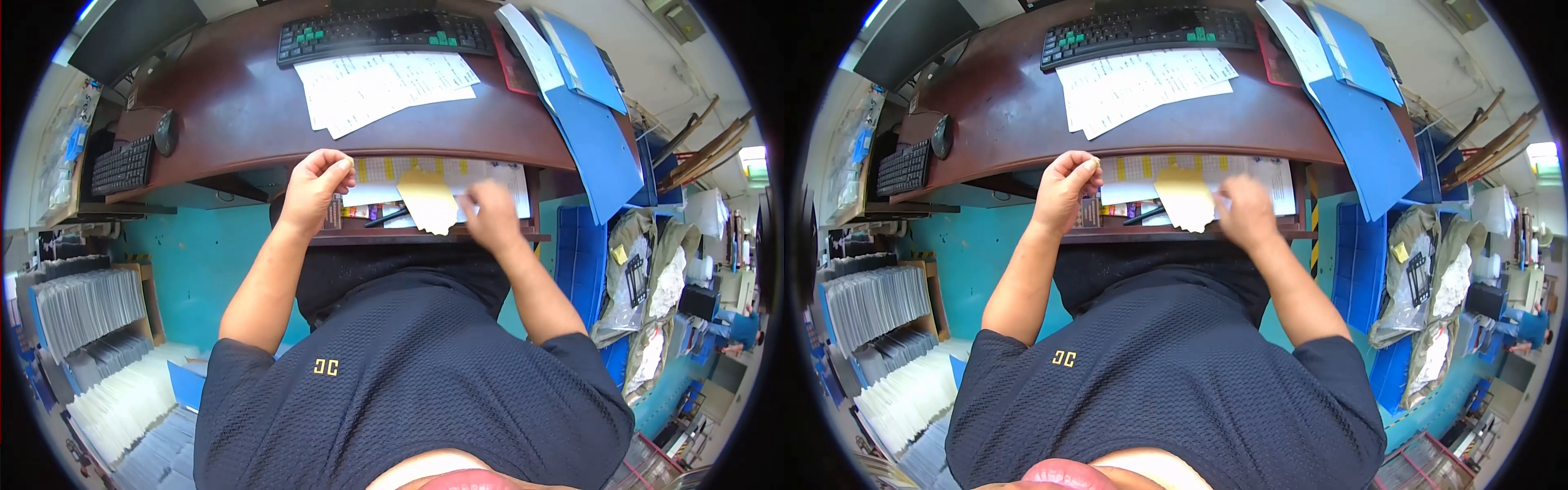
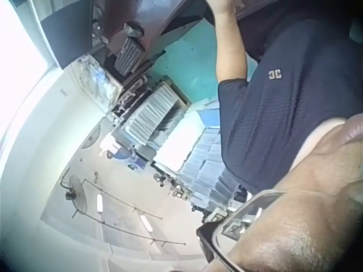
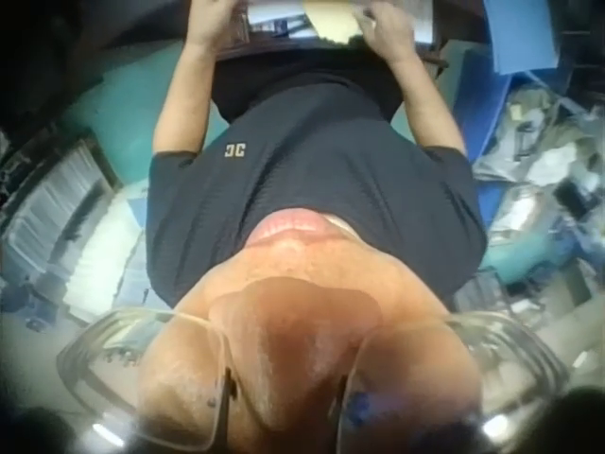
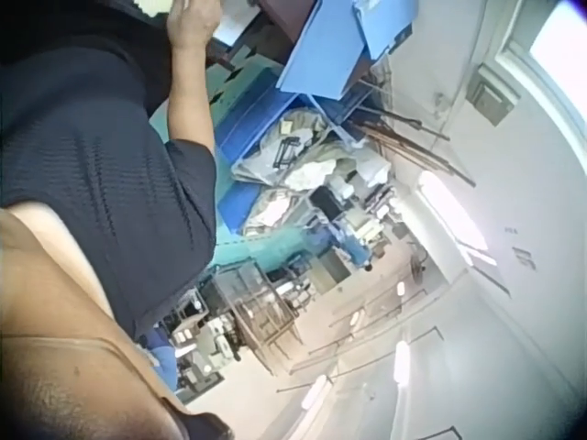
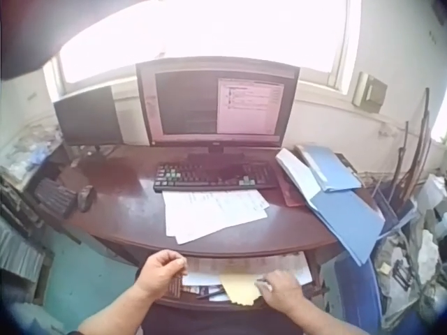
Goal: Check technical documentation, handle small electronic or metal components, and use an air blow gun to clean a CNC machine fixture.
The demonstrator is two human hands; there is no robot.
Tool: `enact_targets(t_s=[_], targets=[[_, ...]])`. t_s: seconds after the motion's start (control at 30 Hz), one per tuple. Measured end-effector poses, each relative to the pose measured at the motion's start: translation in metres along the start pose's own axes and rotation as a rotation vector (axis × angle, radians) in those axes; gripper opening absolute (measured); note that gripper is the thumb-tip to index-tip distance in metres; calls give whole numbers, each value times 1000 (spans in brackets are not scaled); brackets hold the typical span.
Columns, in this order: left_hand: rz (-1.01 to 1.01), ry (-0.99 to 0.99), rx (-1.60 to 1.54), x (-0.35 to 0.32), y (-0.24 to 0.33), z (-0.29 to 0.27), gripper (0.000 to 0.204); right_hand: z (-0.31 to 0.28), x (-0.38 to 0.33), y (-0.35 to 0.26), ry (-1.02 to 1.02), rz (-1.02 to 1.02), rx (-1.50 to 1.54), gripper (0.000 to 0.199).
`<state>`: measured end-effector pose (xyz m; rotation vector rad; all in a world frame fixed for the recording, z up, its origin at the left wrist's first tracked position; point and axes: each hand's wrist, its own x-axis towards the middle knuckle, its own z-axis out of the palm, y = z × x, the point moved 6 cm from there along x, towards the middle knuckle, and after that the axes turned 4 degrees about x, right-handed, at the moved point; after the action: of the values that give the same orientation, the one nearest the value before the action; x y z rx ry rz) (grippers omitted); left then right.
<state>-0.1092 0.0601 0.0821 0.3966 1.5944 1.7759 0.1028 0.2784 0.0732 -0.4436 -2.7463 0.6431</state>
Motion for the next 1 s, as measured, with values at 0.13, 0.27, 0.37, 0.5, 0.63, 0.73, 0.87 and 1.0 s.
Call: enact_targets(t_s=[0.13,0.27,0.37,0.5,0.63,0.73,0.87,1.0], targets=[[8,0,-3,18,8,0,13,27,-24,-47,-282,-336,103,21],[-11,-61,-30,28,21,18,14,22,-11,-48,-198,-285,8,23],[-71,-73,-109,26,22,23,13,4,23,-69,-104,-324,186,20],[-116,-113,-199,11,32,31,15,-31,74,-105,-40,-222,546,18],[-116,-164,-212,2,39,34,16,-27,106,-112,-177,41,872,17],[-116,-185,-148,-1,42,32,18,-19,117,-113,-325,122,999,17],[-113,-198,-49,0,42,29,20,-11,117,-114,-490,282,1115,16],[-130,-203,-34,1,40,29,19,-6,115,-111,-516,302,1102,15]])
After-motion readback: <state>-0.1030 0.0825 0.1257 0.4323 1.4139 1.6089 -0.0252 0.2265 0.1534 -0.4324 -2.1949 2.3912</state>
